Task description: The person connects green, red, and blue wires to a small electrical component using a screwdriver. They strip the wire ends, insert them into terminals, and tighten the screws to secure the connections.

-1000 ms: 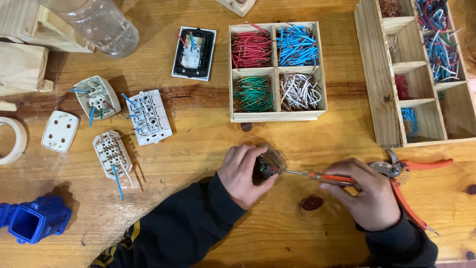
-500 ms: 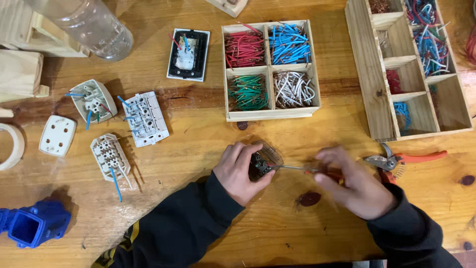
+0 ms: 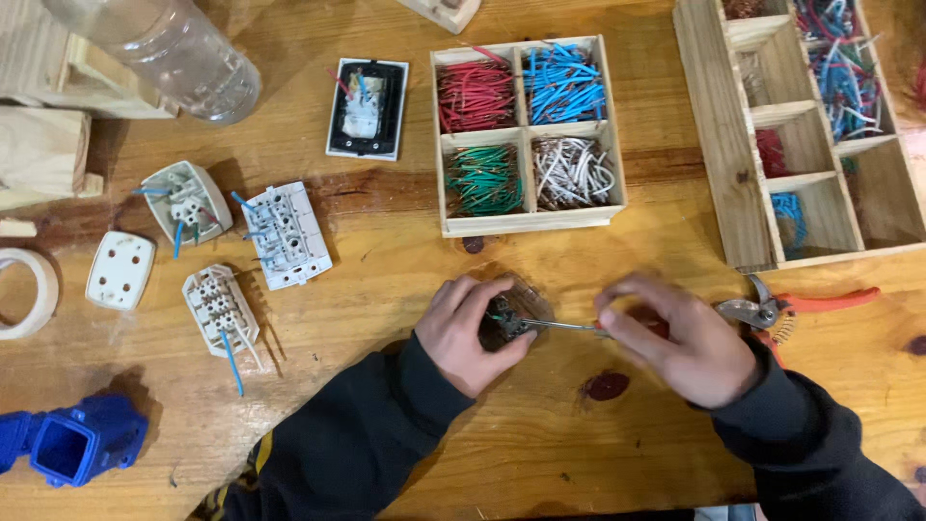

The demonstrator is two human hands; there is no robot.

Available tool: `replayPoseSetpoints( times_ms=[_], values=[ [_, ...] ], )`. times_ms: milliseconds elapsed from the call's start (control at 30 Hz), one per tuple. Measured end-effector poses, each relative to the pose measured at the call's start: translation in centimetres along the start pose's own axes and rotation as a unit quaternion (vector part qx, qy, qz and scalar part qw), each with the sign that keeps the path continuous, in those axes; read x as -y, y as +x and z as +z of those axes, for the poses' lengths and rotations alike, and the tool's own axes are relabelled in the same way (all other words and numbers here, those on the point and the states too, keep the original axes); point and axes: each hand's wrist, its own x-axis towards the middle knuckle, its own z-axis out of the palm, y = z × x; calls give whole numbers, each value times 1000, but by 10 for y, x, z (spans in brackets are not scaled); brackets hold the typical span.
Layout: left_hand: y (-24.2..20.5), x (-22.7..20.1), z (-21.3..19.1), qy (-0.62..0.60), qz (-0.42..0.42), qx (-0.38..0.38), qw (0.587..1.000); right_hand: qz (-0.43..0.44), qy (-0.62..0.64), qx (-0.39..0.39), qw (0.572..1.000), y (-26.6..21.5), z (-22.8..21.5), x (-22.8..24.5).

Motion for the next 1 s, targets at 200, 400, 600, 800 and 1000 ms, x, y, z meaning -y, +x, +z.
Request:
replayPoseSetpoints(
  times_ms=[200, 400, 600, 800, 1000],
  values=[
    [8, -10, -14, -83, -10, -22, 996, -335, -116, -116, 928, -33, 10, 34],
    [12, -14, -19, -72, -39, 30, 996, -401, -403, -95, 817, -50, 1, 12],
    [13, -16, -20, -77, -57, 58, 994, -531, -479, -135, 686, -43, -16, 35],
    [16, -14, -18, -82, -15, 59, 995, -585, -503, -132, 622, -35, -15, 32],
    [17, -12, -17, -67, -32, 68, 995, -534, -484, -135, 680, -29, -6, 3]
  ],
)
